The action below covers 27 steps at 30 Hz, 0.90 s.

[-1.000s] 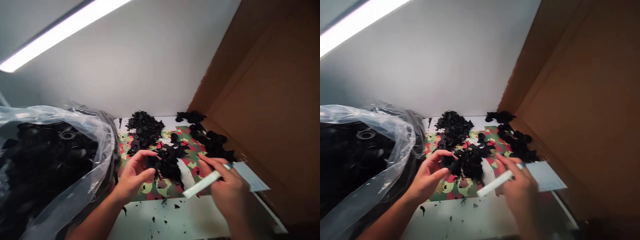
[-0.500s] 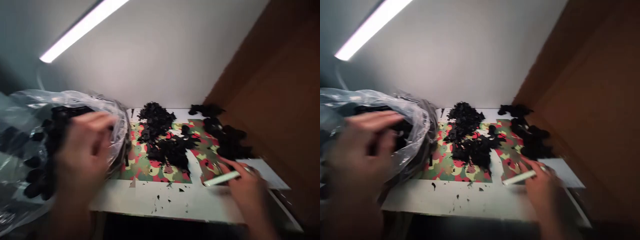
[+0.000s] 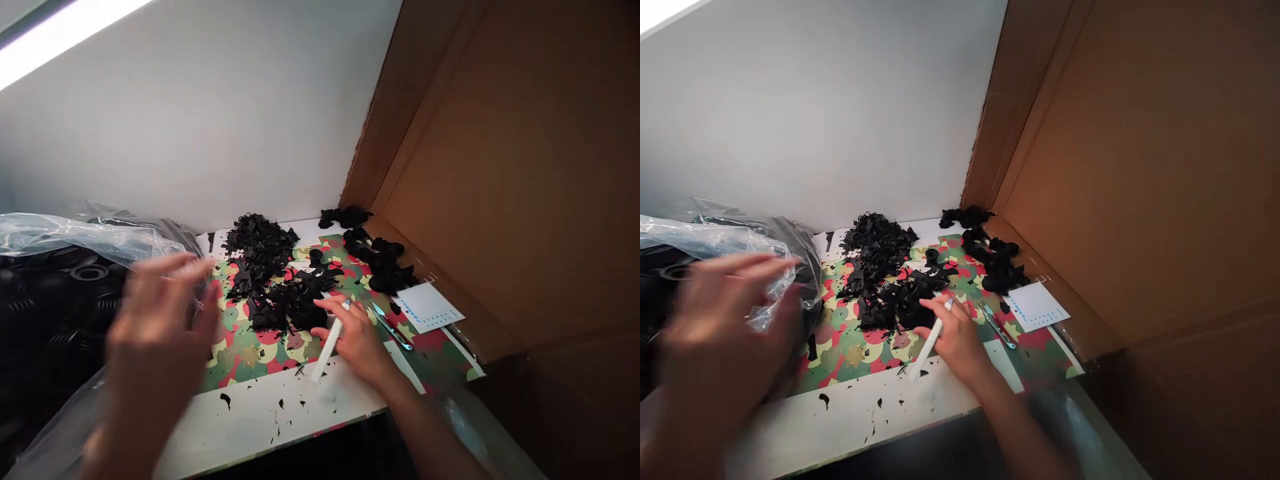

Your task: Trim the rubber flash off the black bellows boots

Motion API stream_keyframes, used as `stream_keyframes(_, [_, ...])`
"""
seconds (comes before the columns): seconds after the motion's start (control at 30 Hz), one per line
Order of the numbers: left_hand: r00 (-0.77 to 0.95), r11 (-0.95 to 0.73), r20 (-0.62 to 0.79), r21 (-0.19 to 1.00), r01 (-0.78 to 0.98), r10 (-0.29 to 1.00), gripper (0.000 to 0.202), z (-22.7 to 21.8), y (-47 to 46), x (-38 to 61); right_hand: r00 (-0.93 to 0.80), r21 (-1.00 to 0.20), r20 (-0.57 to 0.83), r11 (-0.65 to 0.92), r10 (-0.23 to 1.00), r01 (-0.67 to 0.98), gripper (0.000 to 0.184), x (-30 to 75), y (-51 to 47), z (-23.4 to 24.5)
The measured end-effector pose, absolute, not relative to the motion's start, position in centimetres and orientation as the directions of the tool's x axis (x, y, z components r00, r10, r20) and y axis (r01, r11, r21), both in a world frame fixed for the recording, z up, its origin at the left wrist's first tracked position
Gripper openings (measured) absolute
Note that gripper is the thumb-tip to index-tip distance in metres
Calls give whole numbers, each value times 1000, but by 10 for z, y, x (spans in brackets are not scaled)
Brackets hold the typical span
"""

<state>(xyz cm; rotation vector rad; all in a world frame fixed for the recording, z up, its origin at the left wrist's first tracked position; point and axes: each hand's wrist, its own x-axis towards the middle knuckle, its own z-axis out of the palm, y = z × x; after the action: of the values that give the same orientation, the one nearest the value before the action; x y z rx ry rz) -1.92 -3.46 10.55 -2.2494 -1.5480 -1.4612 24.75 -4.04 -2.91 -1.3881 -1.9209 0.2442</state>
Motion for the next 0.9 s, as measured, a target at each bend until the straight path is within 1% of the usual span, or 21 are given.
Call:
stream_keyframes(0.03, [203,-570,671,386,726,713,20,94,-37,-1,-180,-503,464,425,868,752,34,244,-36,-29])
stream_keyframes(0.07, [310,-608,589,415,677,746,17,82,-36,14,-219,-467,470,452,855,760,38,240,-32,-28])
stream_keyframes(0.13, [410,-570,396,566,596,821,14,55,-30,33,-294,-424,470,505,832,751,41,234,-24,-25])
stream_keyframes(0.17, [400,-503,315,653,566,860,12,43,-25,38,-327,-418,472,534,819,734,41,232,-19,-22])
stream_keyframes(0.23, [312,-339,208,819,463,927,8,25,-12,41,-389,-429,478,596,788,679,43,229,-10,-14])
stream_keyframes(0.3, [201,-152,101,954,260,974,14,18,-1,39,-442,-451,495,656,748,604,44,227,0,-1])
stream_keyframes(0.33, [141,-60,41,990,128,989,20,17,3,37,-452,-469,510,677,732,567,43,225,5,6])
stream_keyframes(0.4, [41,64,-60,992,-109,997,31,18,8,33,-410,-541,548,683,729,491,39,221,14,20])
stream_keyframes(0.43, [-2,90,-92,978,-190,996,36,20,10,30,-352,-600,567,666,745,444,37,218,18,26])
stream_keyframes(0.5, [-52,103,-121,959,-264,991,45,21,10,27,-208,-731,571,607,794,311,43,212,22,35])
stream_keyframes(0.57, [-69,112,-138,951,-288,988,53,22,9,25,-123,-813,535,549,836,194,53,205,22,38])
stream_keyframes(0.6, [-74,127,-156,944,-303,985,56,22,8,24,-118,-825,524,537,843,176,56,202,20,38])
stream_keyframes(0.67, [-77,160,-196,929,-335,978,57,22,7,23,-157,-804,532,555,832,215,52,197,16,35])
stream_keyframes(0.77, [-65,188,-228,908,-375,972,54,24,6,23,-181,-755,567,595,804,275,34,193,8,27])
stream_keyframes(0.83, [-58,188,-229,901,-392,972,52,25,6,22,-145,-780,546,563,825,273,19,192,6,21])
stream_keyframes(0.9, [-57,192,-233,896,-402,971,53,24,6,22,-121,-794,538,550,834,260,8,192,5,17])
